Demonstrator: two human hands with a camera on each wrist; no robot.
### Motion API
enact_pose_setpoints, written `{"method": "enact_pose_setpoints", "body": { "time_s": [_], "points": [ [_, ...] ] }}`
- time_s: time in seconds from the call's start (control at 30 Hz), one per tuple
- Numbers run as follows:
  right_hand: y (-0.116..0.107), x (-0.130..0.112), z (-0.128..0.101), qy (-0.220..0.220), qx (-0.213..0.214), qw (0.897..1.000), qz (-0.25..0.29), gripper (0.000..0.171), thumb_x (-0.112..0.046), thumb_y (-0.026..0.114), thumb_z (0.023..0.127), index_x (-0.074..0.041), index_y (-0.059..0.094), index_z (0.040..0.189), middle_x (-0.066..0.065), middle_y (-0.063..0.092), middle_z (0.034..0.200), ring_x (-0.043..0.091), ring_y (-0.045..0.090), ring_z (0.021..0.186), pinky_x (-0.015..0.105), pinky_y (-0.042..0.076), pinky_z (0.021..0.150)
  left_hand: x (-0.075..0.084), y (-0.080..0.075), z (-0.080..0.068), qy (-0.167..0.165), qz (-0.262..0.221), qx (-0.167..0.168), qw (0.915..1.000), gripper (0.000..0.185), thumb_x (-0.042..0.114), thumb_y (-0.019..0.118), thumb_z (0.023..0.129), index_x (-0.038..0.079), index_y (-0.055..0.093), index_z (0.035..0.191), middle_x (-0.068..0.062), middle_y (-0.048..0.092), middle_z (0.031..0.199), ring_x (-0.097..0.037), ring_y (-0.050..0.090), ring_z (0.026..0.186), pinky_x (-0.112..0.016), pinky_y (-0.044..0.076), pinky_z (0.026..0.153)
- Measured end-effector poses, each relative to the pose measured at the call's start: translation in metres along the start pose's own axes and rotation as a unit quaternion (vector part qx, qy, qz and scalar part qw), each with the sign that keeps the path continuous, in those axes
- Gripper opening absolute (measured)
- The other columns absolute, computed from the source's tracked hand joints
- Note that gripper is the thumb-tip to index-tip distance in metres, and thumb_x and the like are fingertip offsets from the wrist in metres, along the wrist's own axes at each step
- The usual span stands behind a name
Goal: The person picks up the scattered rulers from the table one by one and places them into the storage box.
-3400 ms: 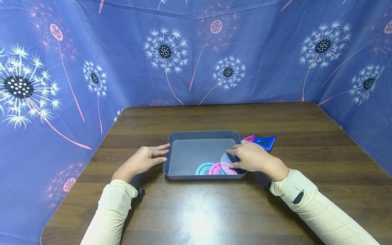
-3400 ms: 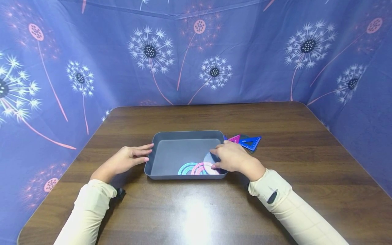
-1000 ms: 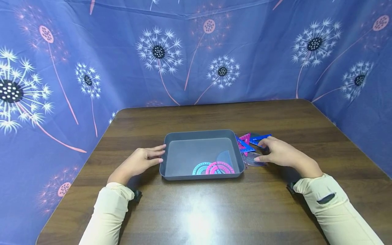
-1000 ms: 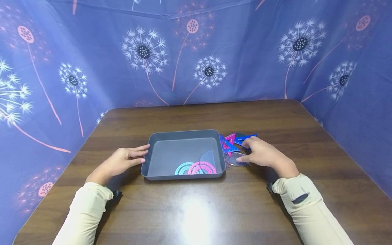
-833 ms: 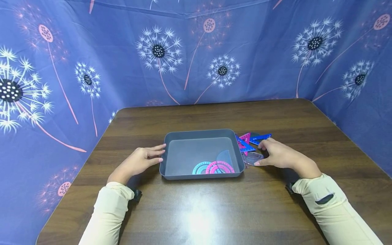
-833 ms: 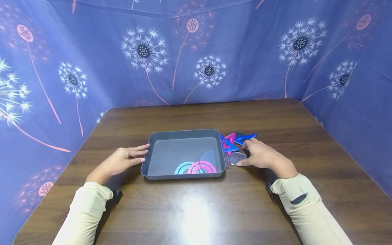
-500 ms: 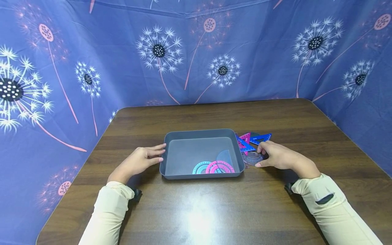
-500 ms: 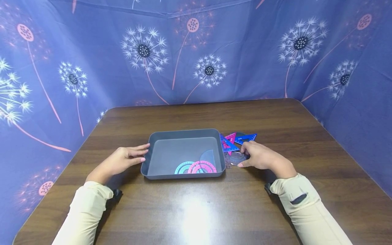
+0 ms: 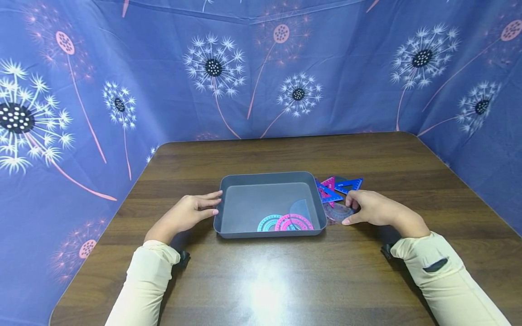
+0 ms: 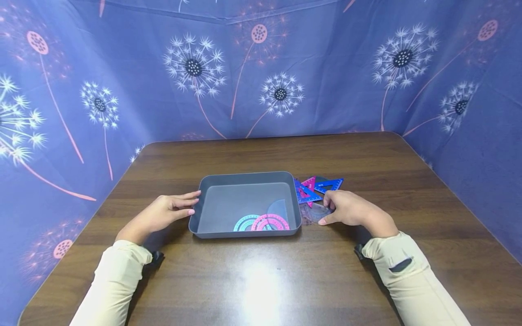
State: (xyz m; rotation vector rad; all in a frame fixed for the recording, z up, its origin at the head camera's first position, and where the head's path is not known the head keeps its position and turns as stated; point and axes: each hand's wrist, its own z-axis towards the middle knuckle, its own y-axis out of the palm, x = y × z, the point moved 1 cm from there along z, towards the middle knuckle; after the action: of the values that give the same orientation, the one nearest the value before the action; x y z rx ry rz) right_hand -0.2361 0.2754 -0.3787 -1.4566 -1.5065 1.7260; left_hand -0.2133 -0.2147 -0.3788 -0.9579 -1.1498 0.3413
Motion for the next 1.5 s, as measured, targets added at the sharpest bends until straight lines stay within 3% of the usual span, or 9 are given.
{"method": "enact_pose_setpoints", "body": {
  "time_s": [0.4,0.8,1.03,1.3,1.5],
  "points": [
    [-0.001,0.003,-0.001,-0.013,-0.002,1.000,0.022,0.044,-0.039,0.085,0.078,-0.011,0.056,0.097,0.004,0.058,0.087,0.019,0.051,0.076,0.033,0.042,0.065,-0.002,0.001,0.001,0.008,0.008,0.001,0.9999,0.040,0.020,0.068,0.096,0.001,0.064,0.131,-0.001,0.051,0.148,-0.027,0.046,0.136,-0.048,0.040,0.108],
    [-0.008,0.010,0.000,0.008,0.004,0.995,0.103,0.029,-0.020,0.083,0.081,-0.004,0.062,0.092,0.001,0.054,0.077,0.016,0.048,0.072,0.027,0.037,0.059,-0.002,0.000,0.001,0.009,0.013,0.004,0.9999,0.040,0.020,0.068,0.095,0.001,0.064,0.130,-0.001,0.052,0.147,-0.026,0.047,0.136,-0.047,0.041,0.108],
    [-0.013,0.013,-0.003,0.039,0.007,0.988,0.153,0.027,-0.020,0.078,0.086,0.000,0.064,0.095,-0.002,0.049,0.072,0.010,0.045,0.065,0.024,0.037,0.055,0.000,0.000,0.000,0.008,0.010,0.000,0.9999,0.040,0.020,0.067,0.096,0.001,0.063,0.131,-0.004,0.051,0.148,-0.028,0.046,0.136,-0.049,0.041,0.108],
    [-0.019,0.016,-0.005,0.073,0.036,0.981,0.177,0.022,-0.022,0.074,0.088,-0.002,0.066,0.096,-0.001,0.056,0.076,0.014,0.051,0.072,0.027,0.045,0.061,-0.001,-0.001,-0.001,0.009,0.014,-0.001,0.9999,0.041,0.020,0.067,0.097,0.001,0.063,0.132,-0.003,0.051,0.148,-0.029,0.045,0.137,-0.049,0.041,0.107],
    [-0.022,0.017,-0.007,0.084,0.082,0.973,0.198,0.020,-0.017,0.070,0.091,0.001,0.067,0.098,0.001,0.060,0.081,0.013,0.052,0.072,0.028,0.045,0.062,0.000,0.000,-0.001,0.010,0.010,-0.001,0.9999,0.041,0.020,0.067,0.097,0.000,0.063,0.132,-0.006,0.051,0.148,-0.030,0.046,0.136,-0.050,0.040,0.108]
  ]
}}
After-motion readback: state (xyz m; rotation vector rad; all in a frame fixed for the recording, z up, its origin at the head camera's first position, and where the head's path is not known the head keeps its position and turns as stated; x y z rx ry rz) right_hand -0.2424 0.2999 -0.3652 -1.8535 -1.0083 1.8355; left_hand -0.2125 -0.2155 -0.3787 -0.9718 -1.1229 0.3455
